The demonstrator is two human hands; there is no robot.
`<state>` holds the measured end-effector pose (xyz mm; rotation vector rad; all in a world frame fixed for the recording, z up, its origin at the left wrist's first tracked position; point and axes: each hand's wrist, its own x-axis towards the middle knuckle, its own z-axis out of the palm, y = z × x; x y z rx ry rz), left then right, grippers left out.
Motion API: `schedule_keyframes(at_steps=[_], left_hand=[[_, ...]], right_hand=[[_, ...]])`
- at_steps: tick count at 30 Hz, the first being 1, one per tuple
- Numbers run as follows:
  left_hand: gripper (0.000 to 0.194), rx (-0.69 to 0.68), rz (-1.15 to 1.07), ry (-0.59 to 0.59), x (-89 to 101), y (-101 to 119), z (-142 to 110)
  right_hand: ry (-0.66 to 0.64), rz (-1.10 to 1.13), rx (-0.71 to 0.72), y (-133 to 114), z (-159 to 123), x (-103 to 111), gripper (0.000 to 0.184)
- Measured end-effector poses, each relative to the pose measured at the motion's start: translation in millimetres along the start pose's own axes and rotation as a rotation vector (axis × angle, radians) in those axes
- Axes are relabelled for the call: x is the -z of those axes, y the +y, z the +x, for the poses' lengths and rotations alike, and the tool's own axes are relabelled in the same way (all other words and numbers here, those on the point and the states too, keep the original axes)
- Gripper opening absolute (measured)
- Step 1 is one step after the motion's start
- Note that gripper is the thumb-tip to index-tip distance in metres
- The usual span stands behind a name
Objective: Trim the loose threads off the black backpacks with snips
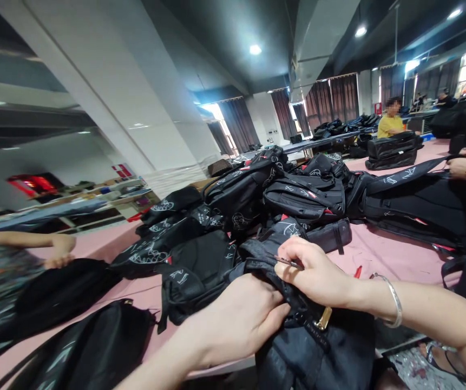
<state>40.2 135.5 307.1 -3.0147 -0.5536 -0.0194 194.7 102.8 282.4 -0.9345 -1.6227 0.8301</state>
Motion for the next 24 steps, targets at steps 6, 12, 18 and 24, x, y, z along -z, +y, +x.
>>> schedule_keyframes(at_steps=[6,12,18,24], left_hand=[[0.041,-0.002,-0.045,-0.267,12.3,-15.4,24.9],[0.031,0.007,-0.051,0.440,-21.8,-16.1,19.9],[0.013,0.125,-0.334,0.840,-32.3,-34.7,15.8],[0.015,0.314,-0.507,0.816,-24.9,-49.3,17.6]], right_hand=[[-0.013,0.294,-0.187,18.9,15.0,12.6,0.023],[-0.084,0.366,-0.286,36.6,29.0,43.4,0.028],[-0.082,0.368,-0.269,39.9,31.4,44.9,0.031],[-0.032,0.290,-0.169,45.1,35.7,43.9,0.033]])
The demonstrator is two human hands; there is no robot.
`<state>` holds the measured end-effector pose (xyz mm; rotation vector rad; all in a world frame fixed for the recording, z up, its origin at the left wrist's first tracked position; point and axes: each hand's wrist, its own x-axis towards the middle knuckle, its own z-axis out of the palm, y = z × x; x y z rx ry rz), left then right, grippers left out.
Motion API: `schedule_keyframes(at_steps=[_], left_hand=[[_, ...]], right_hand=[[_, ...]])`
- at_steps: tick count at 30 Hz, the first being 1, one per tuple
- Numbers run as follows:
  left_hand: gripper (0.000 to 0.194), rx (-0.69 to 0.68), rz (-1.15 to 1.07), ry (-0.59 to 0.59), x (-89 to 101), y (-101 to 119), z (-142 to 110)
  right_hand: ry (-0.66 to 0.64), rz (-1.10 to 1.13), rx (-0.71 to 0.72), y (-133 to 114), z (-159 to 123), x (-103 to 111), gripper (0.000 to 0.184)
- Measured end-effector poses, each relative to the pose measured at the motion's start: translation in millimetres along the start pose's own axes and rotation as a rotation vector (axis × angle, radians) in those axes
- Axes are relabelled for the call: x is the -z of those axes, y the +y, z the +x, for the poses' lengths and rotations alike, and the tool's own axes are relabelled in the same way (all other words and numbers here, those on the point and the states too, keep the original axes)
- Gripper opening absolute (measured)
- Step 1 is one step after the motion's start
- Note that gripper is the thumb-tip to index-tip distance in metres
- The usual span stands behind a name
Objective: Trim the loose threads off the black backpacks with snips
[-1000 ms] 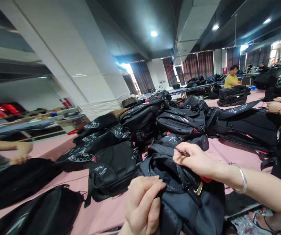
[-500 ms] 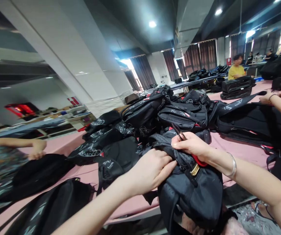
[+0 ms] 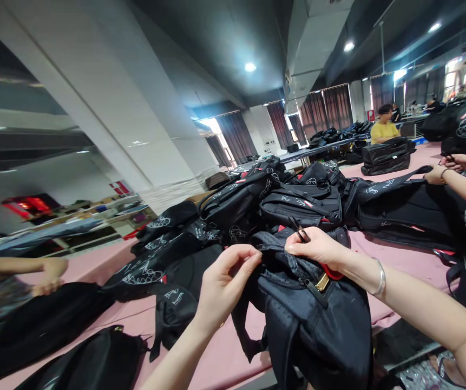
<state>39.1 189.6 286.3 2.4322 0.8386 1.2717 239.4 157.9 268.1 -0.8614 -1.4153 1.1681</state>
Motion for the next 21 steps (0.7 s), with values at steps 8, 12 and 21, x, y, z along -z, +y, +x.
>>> schedule_keyframes(at_steps=[8,12,21], left_hand=[[0.042,0.273,-0.048,-0.195,1.9,21.9,3.6],[0.040,0.320,-0.011,-0.160,-5.9,23.2,4.8],[0.025,0.308,-0.125,-0.146,-2.5,24.1,-2.8]], right_hand=[[0.075,-0.180,0.142,-1.0,-2.3,-11.0,0.030],[0.079,-0.243,0.204,-1.3,-5.3,-14.2,0.028],[0.062,-0.808,0.469,-11.5,-40.2,-21.2,0.021]])
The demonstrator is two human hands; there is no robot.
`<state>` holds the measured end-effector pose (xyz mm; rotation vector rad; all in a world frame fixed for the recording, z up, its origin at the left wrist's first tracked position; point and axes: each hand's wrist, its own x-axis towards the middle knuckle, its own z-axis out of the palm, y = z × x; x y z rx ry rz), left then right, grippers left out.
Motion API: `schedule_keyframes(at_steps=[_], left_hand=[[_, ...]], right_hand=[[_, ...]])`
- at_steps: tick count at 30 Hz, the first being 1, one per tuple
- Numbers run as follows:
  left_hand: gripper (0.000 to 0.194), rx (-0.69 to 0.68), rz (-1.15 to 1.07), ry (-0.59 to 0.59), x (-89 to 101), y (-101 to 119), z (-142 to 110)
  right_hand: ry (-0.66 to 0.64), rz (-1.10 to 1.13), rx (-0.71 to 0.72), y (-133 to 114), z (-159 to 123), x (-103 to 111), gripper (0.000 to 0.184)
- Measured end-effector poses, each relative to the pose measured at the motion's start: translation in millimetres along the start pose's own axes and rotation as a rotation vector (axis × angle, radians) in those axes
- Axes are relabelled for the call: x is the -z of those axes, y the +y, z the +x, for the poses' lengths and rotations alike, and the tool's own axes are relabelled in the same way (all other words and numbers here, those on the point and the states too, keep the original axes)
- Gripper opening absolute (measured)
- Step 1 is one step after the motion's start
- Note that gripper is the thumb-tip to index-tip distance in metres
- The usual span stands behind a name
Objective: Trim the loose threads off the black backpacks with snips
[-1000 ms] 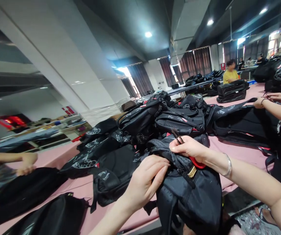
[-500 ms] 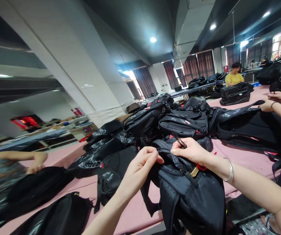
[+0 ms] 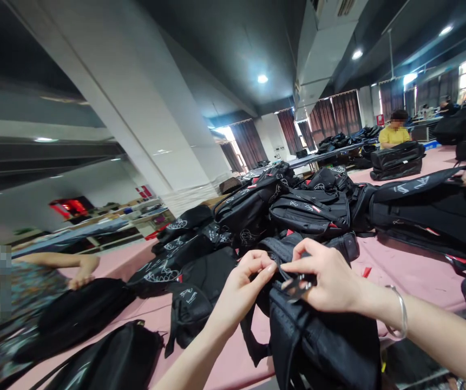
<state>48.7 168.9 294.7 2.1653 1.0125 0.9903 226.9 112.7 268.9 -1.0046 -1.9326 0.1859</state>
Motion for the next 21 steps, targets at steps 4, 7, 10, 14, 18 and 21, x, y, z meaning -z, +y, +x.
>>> schedule_keyframes(at_steps=[4,7,10,14,18,21], left_hand=[[0.038,0.078,-0.052,-0.022,2.1,2.2,-0.3],[0.037,0.061,-0.012,0.039,-0.9,-0.6,-0.7],[0.032,0.009,-0.056,0.080,-3.6,-9.8,-3.9],[0.031,-0.024,-0.131,0.088,-5.1,-21.6,-10.1],[0.033,-0.001,-0.166,0.123,-2.3,-26.2,-10.0],[0.033,0.043,-0.228,0.154,9.4,-33.5,-0.6]], right_hand=[[-0.060,-0.422,0.111,-17.8,-14.1,-5.6,0.028],[-0.076,-0.505,0.162,-19.9,-15.5,-10.5,0.026],[-0.044,-0.493,0.197,-16.5,-14.8,-12.7,0.024],[0.065,-0.417,0.269,-12.0,-18.5,-15.2,0.022],[0.192,-0.295,0.292,-5.1,-27.7,-16.8,0.019],[0.299,-0.161,0.223,6.2,-33.9,-12.3,0.023]])
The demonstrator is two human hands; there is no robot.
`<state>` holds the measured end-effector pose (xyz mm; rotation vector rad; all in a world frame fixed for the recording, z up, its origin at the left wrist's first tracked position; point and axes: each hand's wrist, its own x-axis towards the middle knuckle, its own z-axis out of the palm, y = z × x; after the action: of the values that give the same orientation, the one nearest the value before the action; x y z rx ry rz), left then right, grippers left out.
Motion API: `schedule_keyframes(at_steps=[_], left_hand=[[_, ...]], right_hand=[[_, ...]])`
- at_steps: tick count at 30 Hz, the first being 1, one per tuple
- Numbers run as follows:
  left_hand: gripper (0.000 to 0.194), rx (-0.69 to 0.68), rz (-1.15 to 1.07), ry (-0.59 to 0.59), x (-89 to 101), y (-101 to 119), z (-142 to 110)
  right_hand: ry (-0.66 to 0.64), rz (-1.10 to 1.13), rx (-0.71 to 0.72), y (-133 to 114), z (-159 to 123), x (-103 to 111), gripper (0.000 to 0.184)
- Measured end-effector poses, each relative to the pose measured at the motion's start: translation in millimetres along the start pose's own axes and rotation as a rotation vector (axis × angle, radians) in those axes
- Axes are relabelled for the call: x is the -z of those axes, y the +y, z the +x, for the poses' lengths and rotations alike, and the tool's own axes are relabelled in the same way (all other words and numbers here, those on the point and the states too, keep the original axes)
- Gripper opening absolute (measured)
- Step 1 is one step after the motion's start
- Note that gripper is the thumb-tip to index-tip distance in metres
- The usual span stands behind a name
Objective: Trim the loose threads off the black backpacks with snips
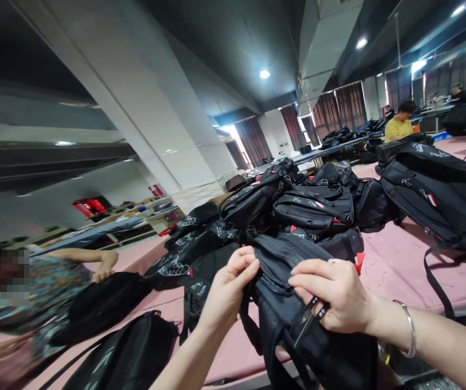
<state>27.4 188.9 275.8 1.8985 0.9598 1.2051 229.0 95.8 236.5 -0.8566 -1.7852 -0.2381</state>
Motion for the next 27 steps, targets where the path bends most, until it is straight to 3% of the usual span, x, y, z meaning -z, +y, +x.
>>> schedule_keyframes(at_steps=[3,6,10,14,17,19,21,23,25,27], left_hand=[[0.031,0.057,-0.101,0.063,18.8,-9.7,21.8],[0.025,0.131,-0.214,0.101,36.5,-22.6,48.3],[0.026,0.197,-0.237,0.181,54.6,-37.2,79.3],[0.025,0.190,-0.134,0.292,66.0,-37.9,84.8],[0.033,-0.025,0.149,0.502,53.9,-31.7,51.0],[0.043,-0.159,0.226,0.559,31.1,-33.1,11.5],[0.059,-0.194,0.214,0.599,1.9,-43.0,-30.7],[0.082,-0.048,0.169,0.559,-24.0,-59.1,-63.9],[0.084,0.184,0.105,0.434,-38.6,-74.5,-81.4],[0.076,0.316,0.050,0.385,-40.4,-84.3,-84.5]], right_hand=[[0.071,0.061,-0.188,17.2,-4.4,5.3,0.026],[-0.023,0.156,-0.360,36.3,-9.9,0.6,0.030],[-0.146,0.299,-0.493,52.5,-18.1,-27.4,0.042],[-0.022,0.302,-0.599,55.9,-11.3,-60.0,0.039],[0.061,0.303,-0.689,56.0,2.1,-78.4,0.034],[0.094,0.319,-0.729,55.4,9.9,-89.0,0.032],[0.126,0.334,-0.732,53.6,15.0,-98.8,0.030],[0.148,0.339,-0.697,49.9,16.7,-106.3,0.029],[0.148,0.345,-0.619,43.8,14.4,-109.4,0.027],[0.146,0.337,-0.496,35.7,6.5,-107.1,0.024]])
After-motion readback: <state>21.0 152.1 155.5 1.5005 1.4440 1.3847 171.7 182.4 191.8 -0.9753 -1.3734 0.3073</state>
